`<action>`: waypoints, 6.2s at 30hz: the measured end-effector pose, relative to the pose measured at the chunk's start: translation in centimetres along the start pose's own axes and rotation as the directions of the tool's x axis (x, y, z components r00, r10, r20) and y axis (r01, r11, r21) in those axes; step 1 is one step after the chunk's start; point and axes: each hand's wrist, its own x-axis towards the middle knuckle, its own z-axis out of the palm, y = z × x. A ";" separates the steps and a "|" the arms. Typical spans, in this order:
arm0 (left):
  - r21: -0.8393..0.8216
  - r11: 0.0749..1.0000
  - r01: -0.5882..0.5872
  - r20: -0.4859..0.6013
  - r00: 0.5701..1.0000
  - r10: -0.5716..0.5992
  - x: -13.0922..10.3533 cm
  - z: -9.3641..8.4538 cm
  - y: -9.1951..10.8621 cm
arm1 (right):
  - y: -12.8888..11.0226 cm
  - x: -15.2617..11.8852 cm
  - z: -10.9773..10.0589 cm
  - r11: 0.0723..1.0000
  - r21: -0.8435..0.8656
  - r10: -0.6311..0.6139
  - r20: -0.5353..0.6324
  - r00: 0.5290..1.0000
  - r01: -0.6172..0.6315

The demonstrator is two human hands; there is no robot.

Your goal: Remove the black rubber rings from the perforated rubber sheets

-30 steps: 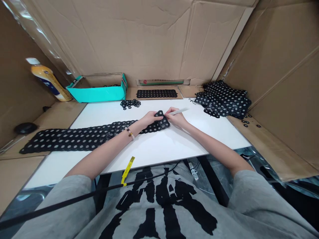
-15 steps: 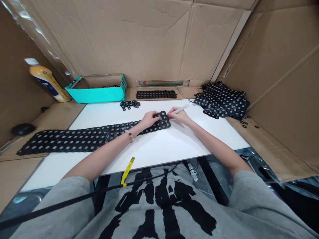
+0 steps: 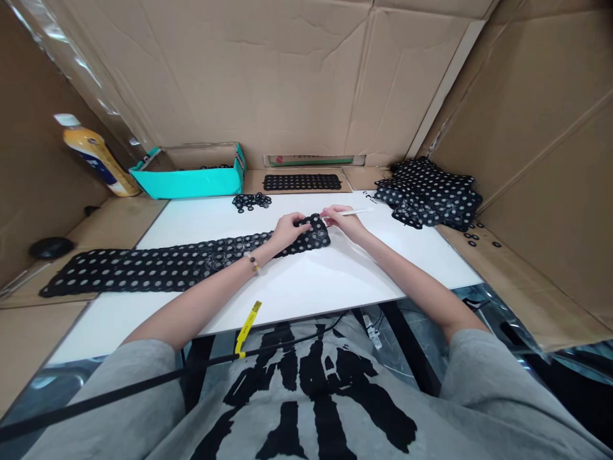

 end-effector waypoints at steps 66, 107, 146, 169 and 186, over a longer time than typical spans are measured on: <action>-0.155 0.982 0.107 0.209 0.975 -0.073 0.6 -0.4 0.3 | 0.4 -0.3 0.4 0.978 -0.192 0.094 0.071 0.993 -0.079; -0.027 0.996 0.090 0.046 0.995 -0.089 0.7 -1.2 -0.8 | 0.9 0.1 0.1 0.985 -0.119 0.122 -0.007 0.993 -0.121; -0.129 0.986 0.102 0.235 0.970 -0.070 0.6 -1.1 0.0 | 0.1 -0.7 0.9 0.934 -0.358 -0.002 0.055 0.999 0.021; -0.074 0.993 0.093 0.129 0.988 -0.083 0.5 -1.7 -0.9 | -0.3 -0.3 -0.8 0.899 -0.438 0.037 0.069 0.997 -0.003; -0.240 0.968 0.068 0.217 0.976 -0.015 0.2 -0.8 -0.8 | 0.5 -0.9 0.9 0.920 -0.380 -0.069 0.083 0.994 0.096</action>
